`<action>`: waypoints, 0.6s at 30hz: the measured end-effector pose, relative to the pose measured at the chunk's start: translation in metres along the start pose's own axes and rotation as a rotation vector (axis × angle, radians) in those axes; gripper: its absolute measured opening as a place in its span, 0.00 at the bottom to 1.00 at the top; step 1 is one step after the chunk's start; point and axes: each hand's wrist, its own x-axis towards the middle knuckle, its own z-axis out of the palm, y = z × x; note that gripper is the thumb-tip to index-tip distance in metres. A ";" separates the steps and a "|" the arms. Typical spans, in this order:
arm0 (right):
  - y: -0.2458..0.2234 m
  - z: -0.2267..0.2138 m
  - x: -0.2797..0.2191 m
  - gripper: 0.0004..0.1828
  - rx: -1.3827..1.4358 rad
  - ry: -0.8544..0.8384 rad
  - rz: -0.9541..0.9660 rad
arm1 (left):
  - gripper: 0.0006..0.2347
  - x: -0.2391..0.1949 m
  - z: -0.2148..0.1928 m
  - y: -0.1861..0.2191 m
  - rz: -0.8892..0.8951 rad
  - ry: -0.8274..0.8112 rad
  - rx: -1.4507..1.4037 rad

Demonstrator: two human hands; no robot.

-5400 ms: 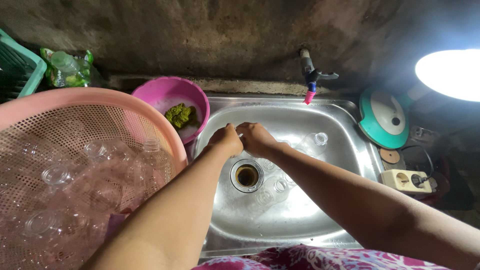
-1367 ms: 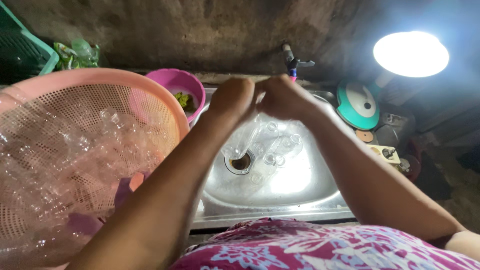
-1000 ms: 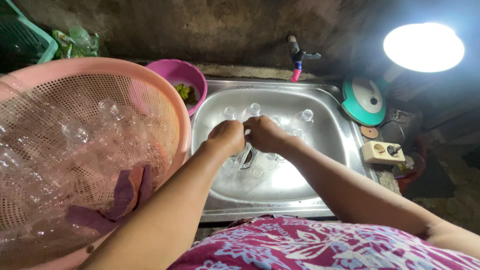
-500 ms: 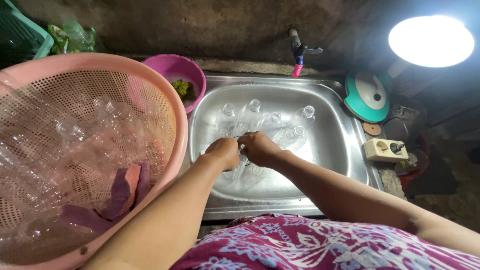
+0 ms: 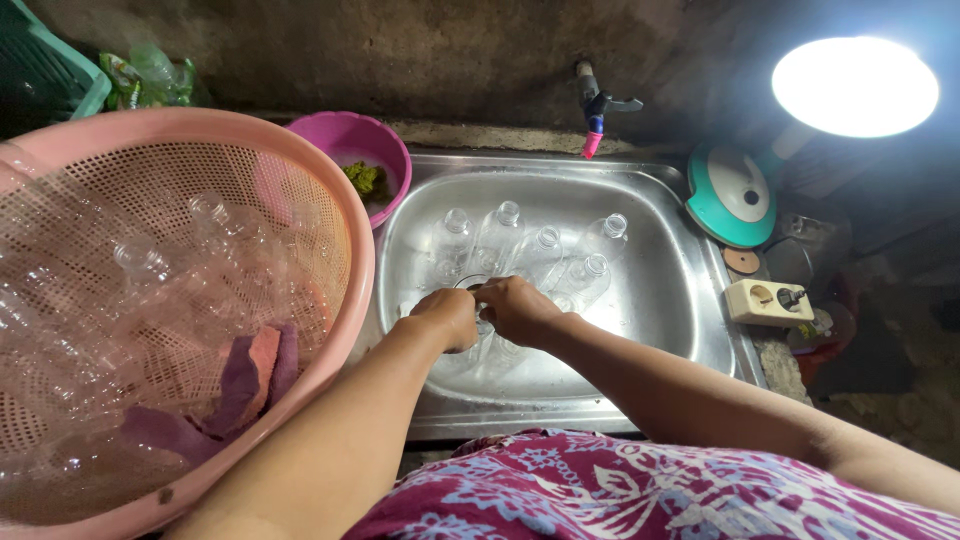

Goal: The person washes multiple small clear glass jars in a kitchen sink using a pink cloth and running water. They rinse each jar, wipe it with the cloth, and place it in the sink. The cloth is rinsed and wrung out periodically.

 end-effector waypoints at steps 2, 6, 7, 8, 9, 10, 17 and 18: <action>-0.002 -0.002 -0.003 0.22 0.006 -0.017 0.089 | 0.17 -0.001 0.000 0.001 0.007 -0.003 0.007; -0.006 -0.007 -0.008 0.19 0.019 -0.022 0.152 | 0.19 -0.001 0.001 0.002 0.029 0.006 0.005; -0.007 -0.008 -0.008 0.18 0.016 -0.032 0.163 | 0.20 -0.001 0.001 0.002 0.031 0.005 0.005; -0.007 -0.009 -0.008 0.18 0.014 -0.042 0.173 | 0.19 -0.002 0.001 0.002 0.041 0.007 0.021; -0.007 -0.010 -0.008 0.17 0.011 -0.051 0.184 | 0.18 -0.002 -0.001 0.003 0.050 0.010 0.038; -0.007 -0.010 -0.008 0.17 0.003 -0.061 0.195 | 0.18 -0.003 -0.002 0.004 0.060 0.013 0.055; 0.002 -0.014 -0.003 0.17 -0.061 -0.014 0.211 | 0.17 -0.018 -0.024 0.014 0.093 0.075 0.012; 0.002 -0.016 -0.002 0.18 -0.067 0.017 0.190 | 0.17 -0.021 -0.030 0.015 0.128 0.099 0.024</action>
